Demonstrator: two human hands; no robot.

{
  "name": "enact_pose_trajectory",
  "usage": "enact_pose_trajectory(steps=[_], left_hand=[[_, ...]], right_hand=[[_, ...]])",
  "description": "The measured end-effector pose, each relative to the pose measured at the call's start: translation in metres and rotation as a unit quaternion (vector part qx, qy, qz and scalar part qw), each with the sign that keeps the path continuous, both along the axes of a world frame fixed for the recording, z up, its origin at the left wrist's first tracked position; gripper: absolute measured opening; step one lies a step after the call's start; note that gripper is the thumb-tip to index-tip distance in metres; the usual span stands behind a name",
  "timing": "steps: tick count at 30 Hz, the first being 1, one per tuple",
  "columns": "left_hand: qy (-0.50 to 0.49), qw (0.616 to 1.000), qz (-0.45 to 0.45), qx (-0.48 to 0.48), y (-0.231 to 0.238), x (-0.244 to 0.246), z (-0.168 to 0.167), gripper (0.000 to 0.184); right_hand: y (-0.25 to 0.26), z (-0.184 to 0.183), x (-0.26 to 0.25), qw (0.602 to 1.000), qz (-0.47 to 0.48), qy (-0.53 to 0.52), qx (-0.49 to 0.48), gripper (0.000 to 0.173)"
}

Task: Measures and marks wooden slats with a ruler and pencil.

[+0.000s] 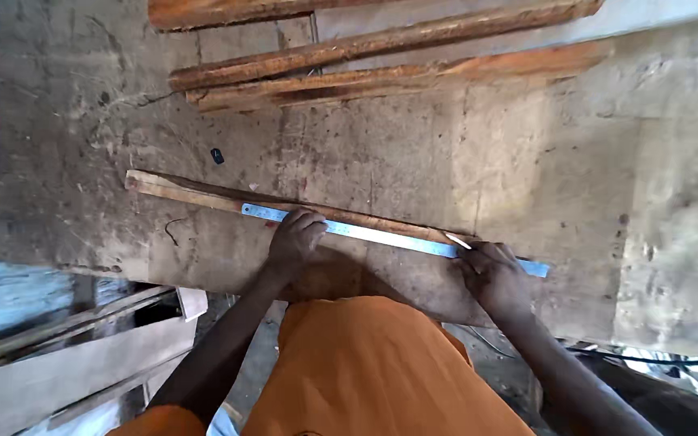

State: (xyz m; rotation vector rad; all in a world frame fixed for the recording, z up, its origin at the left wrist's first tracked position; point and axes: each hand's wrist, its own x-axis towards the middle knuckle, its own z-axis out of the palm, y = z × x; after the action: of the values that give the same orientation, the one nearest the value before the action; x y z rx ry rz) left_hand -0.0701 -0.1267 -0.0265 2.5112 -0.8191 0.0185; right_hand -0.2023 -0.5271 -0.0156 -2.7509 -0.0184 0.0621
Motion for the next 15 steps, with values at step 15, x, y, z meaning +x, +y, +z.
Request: enact_pose_trajectory(steps=[15], left_hand=[[0.004, 1.0, 0.004, 0.015, -0.0013, 0.0017, -0.0019, 0.015]], right_hand=[[0.0006, 0.002, 0.0011, 1.0, 0.001, 0.003, -0.001, 0.016]])
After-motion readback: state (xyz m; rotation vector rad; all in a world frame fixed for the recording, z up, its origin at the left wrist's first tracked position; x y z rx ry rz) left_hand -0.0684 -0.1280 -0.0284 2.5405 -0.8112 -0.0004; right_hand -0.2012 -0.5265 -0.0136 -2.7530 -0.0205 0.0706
